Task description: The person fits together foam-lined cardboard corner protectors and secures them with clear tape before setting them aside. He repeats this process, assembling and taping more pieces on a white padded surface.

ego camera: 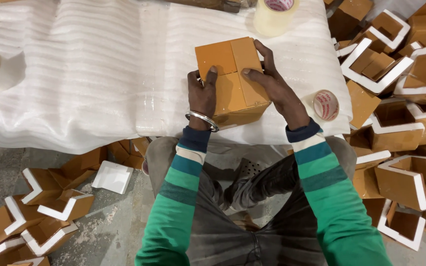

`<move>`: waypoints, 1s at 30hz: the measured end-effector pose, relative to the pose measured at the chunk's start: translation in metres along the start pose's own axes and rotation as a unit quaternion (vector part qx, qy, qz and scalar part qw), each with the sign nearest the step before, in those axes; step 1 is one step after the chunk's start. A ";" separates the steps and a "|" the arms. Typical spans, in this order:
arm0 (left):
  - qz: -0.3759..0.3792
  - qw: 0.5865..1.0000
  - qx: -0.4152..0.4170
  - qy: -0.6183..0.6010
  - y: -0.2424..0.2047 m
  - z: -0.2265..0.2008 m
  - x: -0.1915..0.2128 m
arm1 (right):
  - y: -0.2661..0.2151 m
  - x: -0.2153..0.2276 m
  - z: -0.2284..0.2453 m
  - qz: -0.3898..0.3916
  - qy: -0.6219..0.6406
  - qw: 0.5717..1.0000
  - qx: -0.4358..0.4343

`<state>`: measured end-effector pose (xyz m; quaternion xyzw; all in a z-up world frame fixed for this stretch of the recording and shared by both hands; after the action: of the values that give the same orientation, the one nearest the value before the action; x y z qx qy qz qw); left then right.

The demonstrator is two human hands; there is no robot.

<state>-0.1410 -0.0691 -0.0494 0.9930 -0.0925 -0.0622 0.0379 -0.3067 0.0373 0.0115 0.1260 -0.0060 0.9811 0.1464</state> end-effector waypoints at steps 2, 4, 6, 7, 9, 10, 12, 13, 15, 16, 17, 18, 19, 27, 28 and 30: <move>0.003 1.000 -0.002 -0.006 0.001 0.000 0.001 | 0.004 -0.001 -0.008 0.002 0.011 1.000 -0.003; 0.011 1.000 0.002 -0.016 0.001 0.000 0.000 | 0.007 -0.001 -0.017 0.007 0.033 0.999 0.019; 0.013 1.000 0.004 -0.019 0.001 0.002 0.000 | 0.006 -0.002 -0.012 0.006 0.030 0.999 0.013; 0.016 1.000 0.004 -0.022 0.001 0.003 0.000 | 0.004 -0.002 -0.009 0.005 0.026 1.000 0.008; 0.019 1.000 0.004 -0.024 0.000 0.003 0.000 | 0.003 -0.002 -0.009 0.004 0.020 1.000 -0.004; 0.021 0.999 0.003 -0.026 0.000 0.003 0.000 | 0.003 -0.002 -0.008 0.004 0.013 1.000 -0.014; 0.020 1.000 0.000 -0.023 0.001 0.002 -0.001 | 0.005 -0.001 -0.009 0.007 0.006 1.000 -0.007; 0.018 1.000 -0.001 -0.018 0.001 0.003 -0.001 | 0.006 -0.002 -0.010 0.010 0.001 1.000 -0.002; 0.019 1.000 -0.003 -0.012 0.001 0.005 0.000 | 0.007 -0.001 -0.014 0.011 -0.003 1.000 0.002; 0.019 1.000 -0.005 -0.007 0.002 0.005 0.000 | 0.009 -0.001 -0.015 0.011 -0.006 1.000 0.006; 0.019 1.000 -0.005 -0.007 0.002 0.005 0.000 | 0.008 -0.001 -0.015 0.011 -0.006 1.000 0.006; 0.023 1.000 -0.003 -0.010 0.001 0.006 0.000 | 0.007 -0.001 -0.014 0.010 -0.006 1.000 0.007; 0.027 1.000 -0.001 -0.013 0.002 0.006 -0.001 | 0.007 -0.001 -0.014 0.009 -0.006 1.000 0.009; 0.031 0.999 0.006 -0.006 0.003 0.006 0.000 | 0.007 -0.002 -0.006 -0.023 -0.004 1.000 -0.004; 0.029 1.000 0.002 -0.003 0.004 0.007 0.000 | 0.007 -0.002 -0.006 -0.027 -0.006 1.000 -0.003; 0.028 1.000 0.002 -0.009 0.003 0.006 0.000 | 0.007 -0.002 -0.005 -0.028 -0.011 1.000 -0.004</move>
<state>-0.1423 -0.0724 -0.0548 0.9895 -0.1209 -0.0698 0.0367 -0.3086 0.0303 0.0064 0.1359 -0.0078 0.9752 0.1743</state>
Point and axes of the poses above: each hand's wrist, its own y-axis towards the middle knuckle, its own x-axis out of the back of the hand, z = x × y, the point moved 5 cm from there along y, towards the middle knuckle, and after that the axes turned 6 degrees about -y, right-handed, at the moved point
